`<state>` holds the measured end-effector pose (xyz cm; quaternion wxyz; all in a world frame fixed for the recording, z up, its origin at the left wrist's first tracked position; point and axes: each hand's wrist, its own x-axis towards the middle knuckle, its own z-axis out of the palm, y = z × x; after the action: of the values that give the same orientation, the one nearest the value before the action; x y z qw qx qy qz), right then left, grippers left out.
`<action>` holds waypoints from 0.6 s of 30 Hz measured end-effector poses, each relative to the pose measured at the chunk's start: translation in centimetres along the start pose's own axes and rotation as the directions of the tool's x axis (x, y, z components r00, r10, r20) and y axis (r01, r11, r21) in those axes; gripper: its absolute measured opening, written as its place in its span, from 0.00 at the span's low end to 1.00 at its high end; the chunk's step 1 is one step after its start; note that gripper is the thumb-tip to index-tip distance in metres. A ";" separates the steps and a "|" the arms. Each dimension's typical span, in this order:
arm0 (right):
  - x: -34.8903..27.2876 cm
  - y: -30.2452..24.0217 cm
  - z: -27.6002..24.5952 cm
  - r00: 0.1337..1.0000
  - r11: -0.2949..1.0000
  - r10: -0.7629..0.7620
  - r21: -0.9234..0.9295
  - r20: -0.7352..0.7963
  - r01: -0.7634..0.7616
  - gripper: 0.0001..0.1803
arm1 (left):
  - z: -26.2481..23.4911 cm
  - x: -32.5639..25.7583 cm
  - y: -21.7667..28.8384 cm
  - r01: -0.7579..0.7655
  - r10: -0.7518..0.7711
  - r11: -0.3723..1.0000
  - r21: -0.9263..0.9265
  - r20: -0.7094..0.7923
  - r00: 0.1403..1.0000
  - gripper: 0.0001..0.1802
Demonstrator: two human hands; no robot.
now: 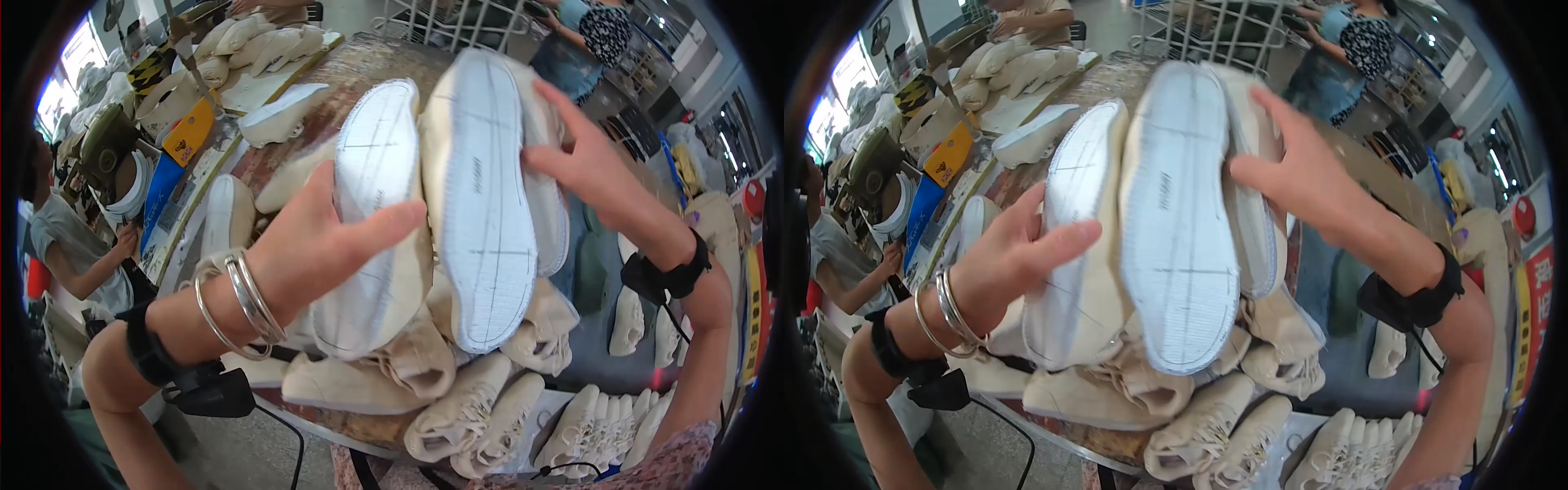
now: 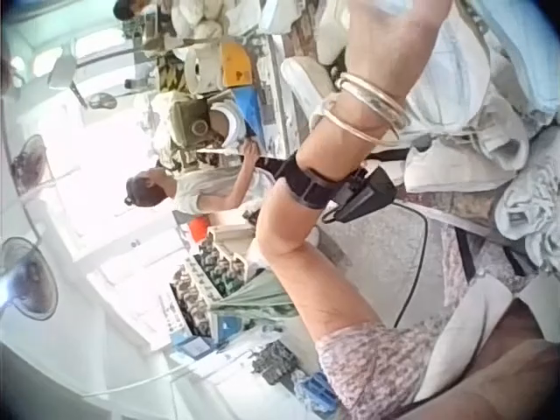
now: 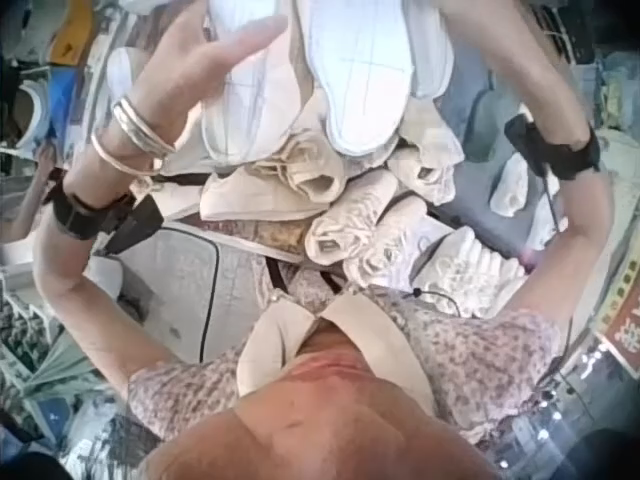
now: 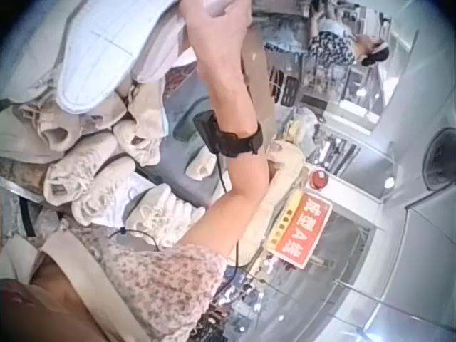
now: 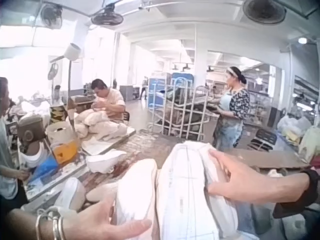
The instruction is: Inspecting finished shoes and placing them onto a conveyor belt from a large pile.
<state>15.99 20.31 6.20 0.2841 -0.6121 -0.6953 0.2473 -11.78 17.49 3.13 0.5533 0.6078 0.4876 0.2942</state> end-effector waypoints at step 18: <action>-14.0 12.9 -0.6 0.954 0.995 0.003 -0.094 0.299 0.026 0.31 | 6.4 -6.0 1.0 -0.186 0.150 0.751 0.634 0.111 0.982 0.41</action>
<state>26.84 8.12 -3.59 0.1474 -0.5768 -0.7449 0.3013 -7.92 9.57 3.82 0.2964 0.8091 0.4871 0.1422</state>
